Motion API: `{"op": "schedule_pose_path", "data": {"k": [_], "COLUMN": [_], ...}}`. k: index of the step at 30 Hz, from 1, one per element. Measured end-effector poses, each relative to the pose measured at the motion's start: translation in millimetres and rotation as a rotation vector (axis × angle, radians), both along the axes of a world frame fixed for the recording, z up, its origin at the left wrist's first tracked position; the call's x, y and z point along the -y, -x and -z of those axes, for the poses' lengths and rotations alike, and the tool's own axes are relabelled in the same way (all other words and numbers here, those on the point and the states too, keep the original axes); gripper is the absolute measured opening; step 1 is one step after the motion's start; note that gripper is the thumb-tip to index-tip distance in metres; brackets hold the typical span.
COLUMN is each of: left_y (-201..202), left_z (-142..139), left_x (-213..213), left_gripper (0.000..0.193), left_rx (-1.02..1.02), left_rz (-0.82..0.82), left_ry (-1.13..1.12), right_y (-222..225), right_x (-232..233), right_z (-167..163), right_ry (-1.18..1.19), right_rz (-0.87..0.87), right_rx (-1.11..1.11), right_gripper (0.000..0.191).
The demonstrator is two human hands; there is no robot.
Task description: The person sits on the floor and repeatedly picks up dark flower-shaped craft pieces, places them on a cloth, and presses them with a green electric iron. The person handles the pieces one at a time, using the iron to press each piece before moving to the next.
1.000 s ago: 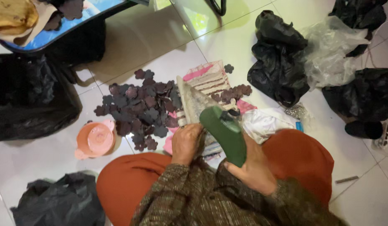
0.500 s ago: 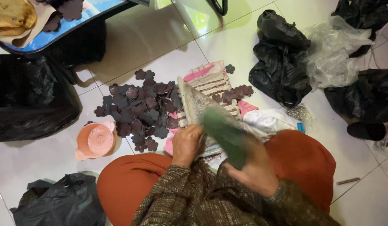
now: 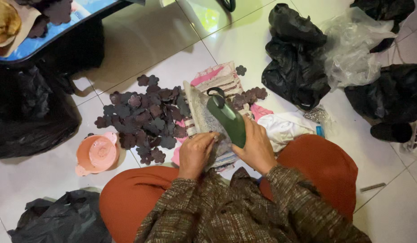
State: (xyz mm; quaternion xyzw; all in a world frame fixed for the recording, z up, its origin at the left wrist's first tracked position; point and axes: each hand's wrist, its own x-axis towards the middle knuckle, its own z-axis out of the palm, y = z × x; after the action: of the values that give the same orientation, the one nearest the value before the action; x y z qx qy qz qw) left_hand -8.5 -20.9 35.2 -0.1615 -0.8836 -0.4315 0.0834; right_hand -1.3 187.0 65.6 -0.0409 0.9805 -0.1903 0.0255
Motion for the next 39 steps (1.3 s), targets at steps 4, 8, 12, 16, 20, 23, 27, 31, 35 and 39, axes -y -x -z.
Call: {"op": "schedule_pose_path", "data": {"k": [4, 8, 12, 16, 20, 23, 27, 31, 35, 39], "left_y": [-4.8, -12.8, -19.6, -22.0, -22.8, -26.7, -22.3, -9.8, -7.1, -14.2], "left_z": [-16.6, -33.7, -43.3, -44.5, -37.7, -27.8, -11.9, -4.9, -4.6, 2.9], "left_x": [2.9, 4.6, 9.8, 9.8, 6.9, 5.6, 14.2, 51.9, 96.4, 126.9], "left_gripper": [0.011, 0.014, 0.014, 0.015, 0.017, 0.015, 0.011, 0.014, 0.018, 0.022], "left_rx": [-0.001, -0.031, -0.044, -0.040, -0.036, 0.069, 0.304, 0.205, 0.142, 0.148], "left_rz": [-0.005, -0.128, -0.137, -0.115, -0.102, -0.194, -0.462, -0.664, -0.766, -0.795], "left_ry": [-0.113, -0.213, -0.272, -0.287, -0.300, -0.389, -0.825, -0.996, -1.151, -1.340], "right_y": [-4.8, -15.8, -22.4, -20.6, -20.1, -22.2, -23.2, -22.5, -7.8, 32.6], "right_x": [0.1, 8.2, 23.2, 30.4, 30.7, 28.9, 23.7, 15.3, -7.6, -39.2], "right_z": [-1.6, -12.1, -9.5, 4.5, 15.9, 18.4, 15.9, 7.5, -12.5, -35.4], "right_ry": [-0.086, 0.264, 0.687, 0.996, 1.022, 0.958, 0.928, 0.900, 0.821, 0.989], "right_rz": [-0.033, 0.082, 0.229, 0.232, 0.243, 0.262, 0.270, 0.310, 0.366, 0.410], "right_rx": [-0.284, -0.171, 0.134, 0.199, 0.217, 0.220, 0.193, 0.261, 0.189, 0.054], "right_gripper": [0.092, 0.046, 0.032, 0.022, 0.019, 0.019, 0.019, 0.018, 0.021, 0.022]}}
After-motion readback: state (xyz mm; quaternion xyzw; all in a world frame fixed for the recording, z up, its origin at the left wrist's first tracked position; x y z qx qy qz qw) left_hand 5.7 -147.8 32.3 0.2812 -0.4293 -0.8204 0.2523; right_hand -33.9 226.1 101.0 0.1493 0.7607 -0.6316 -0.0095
